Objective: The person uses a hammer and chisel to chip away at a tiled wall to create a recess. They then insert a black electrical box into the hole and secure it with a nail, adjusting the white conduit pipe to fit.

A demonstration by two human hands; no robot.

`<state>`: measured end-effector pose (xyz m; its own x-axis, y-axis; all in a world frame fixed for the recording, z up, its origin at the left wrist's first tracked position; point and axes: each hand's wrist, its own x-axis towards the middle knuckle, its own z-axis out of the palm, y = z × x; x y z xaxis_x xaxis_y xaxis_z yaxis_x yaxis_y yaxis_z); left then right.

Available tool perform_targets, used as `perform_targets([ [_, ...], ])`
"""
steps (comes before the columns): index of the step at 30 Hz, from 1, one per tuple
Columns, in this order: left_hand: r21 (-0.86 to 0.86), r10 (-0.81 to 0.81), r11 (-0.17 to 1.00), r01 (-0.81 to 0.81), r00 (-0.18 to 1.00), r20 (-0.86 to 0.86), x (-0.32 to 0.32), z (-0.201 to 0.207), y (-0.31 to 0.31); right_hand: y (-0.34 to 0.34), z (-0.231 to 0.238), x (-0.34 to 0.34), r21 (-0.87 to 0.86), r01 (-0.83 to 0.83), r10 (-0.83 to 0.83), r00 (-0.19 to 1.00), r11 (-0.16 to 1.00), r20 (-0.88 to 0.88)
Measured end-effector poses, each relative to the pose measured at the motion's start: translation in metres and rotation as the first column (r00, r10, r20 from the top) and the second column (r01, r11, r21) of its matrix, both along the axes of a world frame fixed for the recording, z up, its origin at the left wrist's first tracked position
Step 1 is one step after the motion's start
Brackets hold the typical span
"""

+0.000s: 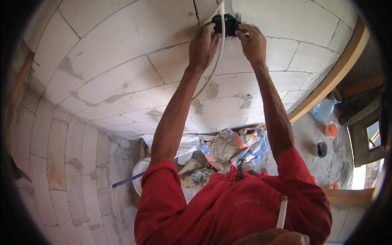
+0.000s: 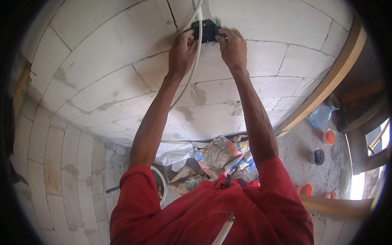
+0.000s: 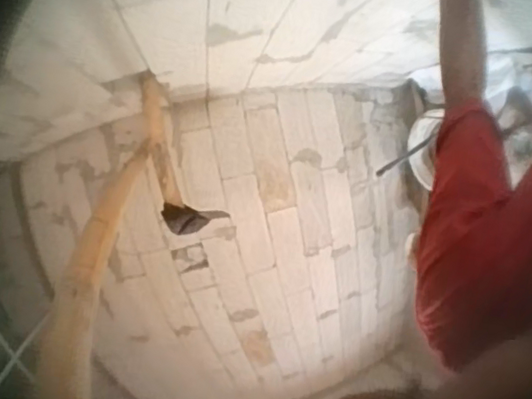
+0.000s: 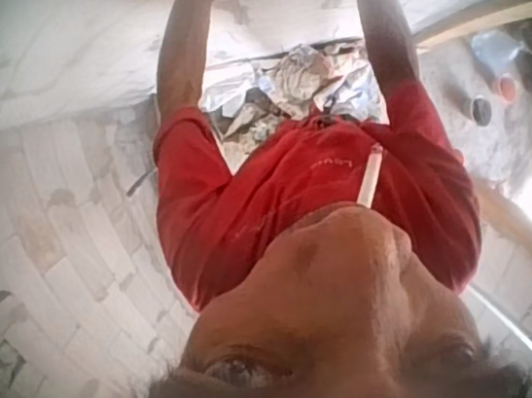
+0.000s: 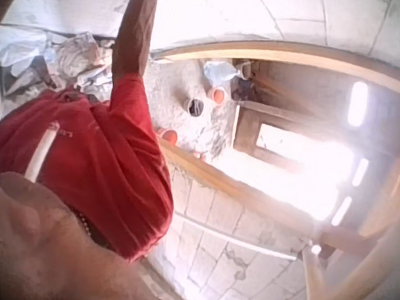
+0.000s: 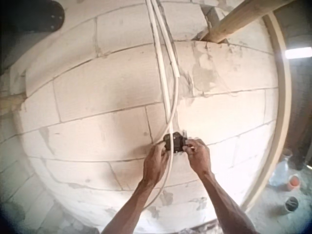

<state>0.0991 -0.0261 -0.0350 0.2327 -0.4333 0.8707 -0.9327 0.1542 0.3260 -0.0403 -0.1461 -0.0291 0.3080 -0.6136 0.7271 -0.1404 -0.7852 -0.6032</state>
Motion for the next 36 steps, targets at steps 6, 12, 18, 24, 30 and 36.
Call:
perform_targets([
  [6,-0.069,0.079,0.995,-0.070,0.987,0.142,0.011,-0.010,-0.005,0.003,0.000,0.001,-0.005,0.007,-0.007,0.999,1.000,-0.033],
  [12,0.017,0.091,0.995,-0.094,0.987,0.129,0.005,-0.001,0.003,-0.014,0.007,-0.010,-0.035,-0.160,0.152,0.976,0.987,-0.156],
  [18,0.000,0.159,0.987,-0.162,0.973,0.168,-0.001,0.000,0.003,0.001,0.014,-0.014,-0.114,-0.065,0.037,0.972,0.991,-0.234],
  [24,0.044,0.184,0.980,-0.194,0.969,0.167,0.001,-0.003,-0.003,-0.021,0.012,-0.008,-0.003,-0.169,0.164,0.963,0.986,-0.215],
  [30,0.059,0.172,0.982,-0.180,0.977,0.123,0.002,-0.002,-0.002,-0.035,-0.018,-0.023,0.181,-0.302,0.302,0.953,0.936,0.032],
  [36,0.084,0.192,0.975,-0.208,0.968,0.162,0.001,-0.001,0.001,-0.026,-0.038,-0.024,0.323,-0.313,0.298,0.950,0.893,0.096],
])
